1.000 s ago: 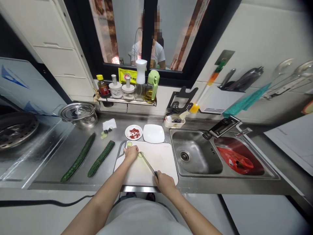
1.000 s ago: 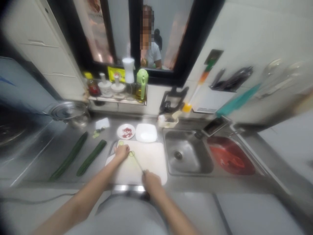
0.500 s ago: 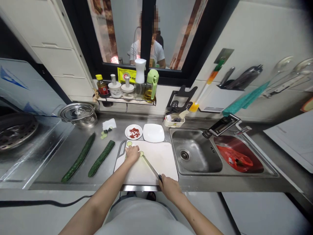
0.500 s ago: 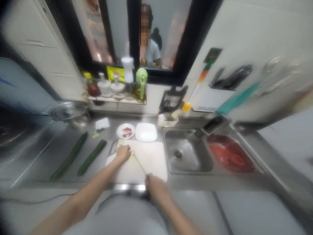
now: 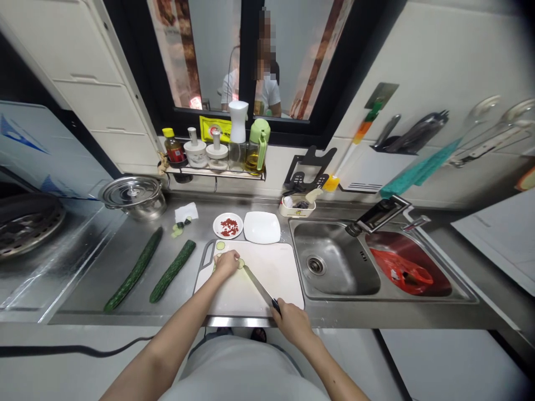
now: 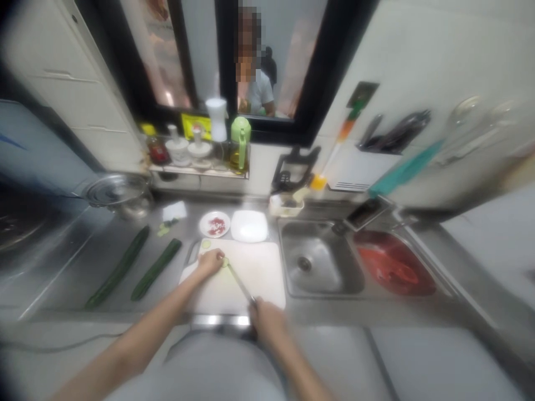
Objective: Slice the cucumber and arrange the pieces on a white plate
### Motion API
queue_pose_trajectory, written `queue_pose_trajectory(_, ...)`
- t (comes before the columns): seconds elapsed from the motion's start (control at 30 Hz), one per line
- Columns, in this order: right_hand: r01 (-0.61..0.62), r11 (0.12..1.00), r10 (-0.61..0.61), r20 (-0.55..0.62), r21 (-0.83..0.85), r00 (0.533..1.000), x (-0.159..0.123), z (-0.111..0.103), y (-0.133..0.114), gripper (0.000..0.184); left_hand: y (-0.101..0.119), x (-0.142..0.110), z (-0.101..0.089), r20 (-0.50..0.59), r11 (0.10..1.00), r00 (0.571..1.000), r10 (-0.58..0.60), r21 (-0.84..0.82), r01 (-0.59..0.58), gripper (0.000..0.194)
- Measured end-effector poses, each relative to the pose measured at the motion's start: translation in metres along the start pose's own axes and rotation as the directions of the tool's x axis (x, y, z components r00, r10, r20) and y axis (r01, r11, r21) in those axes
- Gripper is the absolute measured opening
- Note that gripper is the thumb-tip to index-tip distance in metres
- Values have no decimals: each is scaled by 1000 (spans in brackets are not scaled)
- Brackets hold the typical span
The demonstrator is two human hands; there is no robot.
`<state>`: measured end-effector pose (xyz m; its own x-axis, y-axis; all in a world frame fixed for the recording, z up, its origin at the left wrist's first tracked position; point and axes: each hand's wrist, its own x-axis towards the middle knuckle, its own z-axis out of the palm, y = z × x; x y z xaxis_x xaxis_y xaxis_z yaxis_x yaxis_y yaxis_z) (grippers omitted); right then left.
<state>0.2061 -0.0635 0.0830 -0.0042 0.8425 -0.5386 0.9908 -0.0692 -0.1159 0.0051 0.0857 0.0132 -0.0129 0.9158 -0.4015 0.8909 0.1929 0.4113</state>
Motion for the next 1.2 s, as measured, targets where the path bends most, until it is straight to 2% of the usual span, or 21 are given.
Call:
queue_pose_trajectory(0.2,10,999,-9,-27,44,1000,-2,-4,7,33,-10,-9,-2,-3,998,999,-42,-52,42,26)
queue_pose_trajectory(0.33,-5,999,6,-20,48,1000,1,-9,8,33,-19,-22,-3,-40,986,995,-92,-145,85,24)
queue_pose_trajectory(0.47,-27,998,27,1,54,1000,7,-11,11,35,-39,-40,-4,-70,964,990,-121,-245,100,22)
queue_pose_trajectory(0.63,-23,998,23,11,62,1000,12,-10,14,38,-69,-61,-1,-51,930,981,-186,-330,159,22)
queue_pose_trajectory(0.83,-38,998,36,33,59,999,14,-13,11,38,-90,-71,8,-77,944,971,-228,-262,201,23)
queue_pose_trajectory(0.93,-32,998,30,35,57,999,14,-14,10,39,-93,-73,13,-102,959,969,-225,-201,201,24)
queue_pose_trajectory(1.1,-34,998,32,25,59,999,14,-11,11,39,-93,-78,18,-215,986,963,-165,-72,153,26)
queue_pose_trajectory(1.2,-32,997,31,16,75,999,15,-8,14,39,-91,-75,18,-259,986,953,-158,-95,138,27)
